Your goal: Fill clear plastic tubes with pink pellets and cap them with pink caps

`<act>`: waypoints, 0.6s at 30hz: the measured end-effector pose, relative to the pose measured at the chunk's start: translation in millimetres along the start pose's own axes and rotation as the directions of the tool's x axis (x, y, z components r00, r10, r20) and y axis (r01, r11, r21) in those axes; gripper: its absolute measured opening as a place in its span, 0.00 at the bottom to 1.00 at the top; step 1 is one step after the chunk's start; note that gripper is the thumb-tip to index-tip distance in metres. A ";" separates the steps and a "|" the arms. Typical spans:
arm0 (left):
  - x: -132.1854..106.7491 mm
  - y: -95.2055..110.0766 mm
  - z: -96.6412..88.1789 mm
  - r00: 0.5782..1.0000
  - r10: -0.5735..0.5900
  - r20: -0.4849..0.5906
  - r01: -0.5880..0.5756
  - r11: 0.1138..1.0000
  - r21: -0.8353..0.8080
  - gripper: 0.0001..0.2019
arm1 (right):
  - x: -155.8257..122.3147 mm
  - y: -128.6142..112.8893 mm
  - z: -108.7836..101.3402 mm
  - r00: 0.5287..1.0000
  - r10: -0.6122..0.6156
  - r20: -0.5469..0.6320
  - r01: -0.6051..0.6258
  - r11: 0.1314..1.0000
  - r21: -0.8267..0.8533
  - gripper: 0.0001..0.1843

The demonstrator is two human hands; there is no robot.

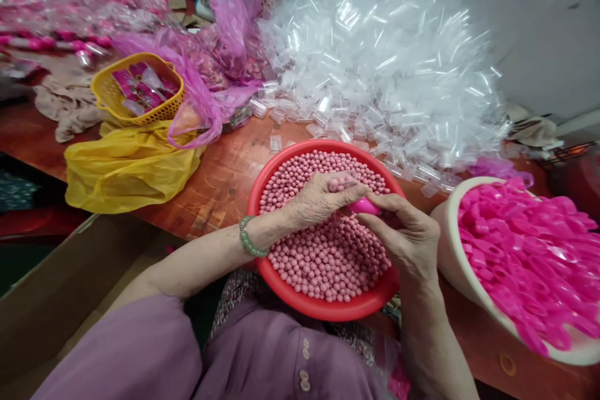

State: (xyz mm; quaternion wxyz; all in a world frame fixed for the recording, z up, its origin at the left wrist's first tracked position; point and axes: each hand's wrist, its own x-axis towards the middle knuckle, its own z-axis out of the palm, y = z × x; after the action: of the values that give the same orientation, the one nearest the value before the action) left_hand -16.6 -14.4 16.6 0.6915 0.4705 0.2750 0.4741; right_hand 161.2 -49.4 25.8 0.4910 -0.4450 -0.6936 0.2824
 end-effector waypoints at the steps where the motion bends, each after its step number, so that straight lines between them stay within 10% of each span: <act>1: -0.6 0.4 -0.7 1.000 -0.020 0.023 0.020 1.000 0.011 0.21 | 1.7 1.8 -1.0 0.996 0.081 -0.044 -0.077 0.994 0.084 0.15; 7: -3.1 7.6 2.9 0.969 -0.196 0.152 0.198 0.980 0.002 0.22 | 25.2 -4.0 7.2 0.966 0.201 -0.161 -0.139 0.932 0.334 0.13; 18: -3.3 7.9 4.8 0.947 -0.270 0.175 0.269 0.963 0.031 0.14 | 31.1 -7.4 19.1 0.994 0.101 -0.050 -0.098 0.994 0.053 0.11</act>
State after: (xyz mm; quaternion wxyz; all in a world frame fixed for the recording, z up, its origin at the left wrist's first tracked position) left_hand -17.1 -18.4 25.5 0.7698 0.4712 0.2756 0.3306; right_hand 137.1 -24.0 38.5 0.5052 -0.4738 -0.6503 0.3121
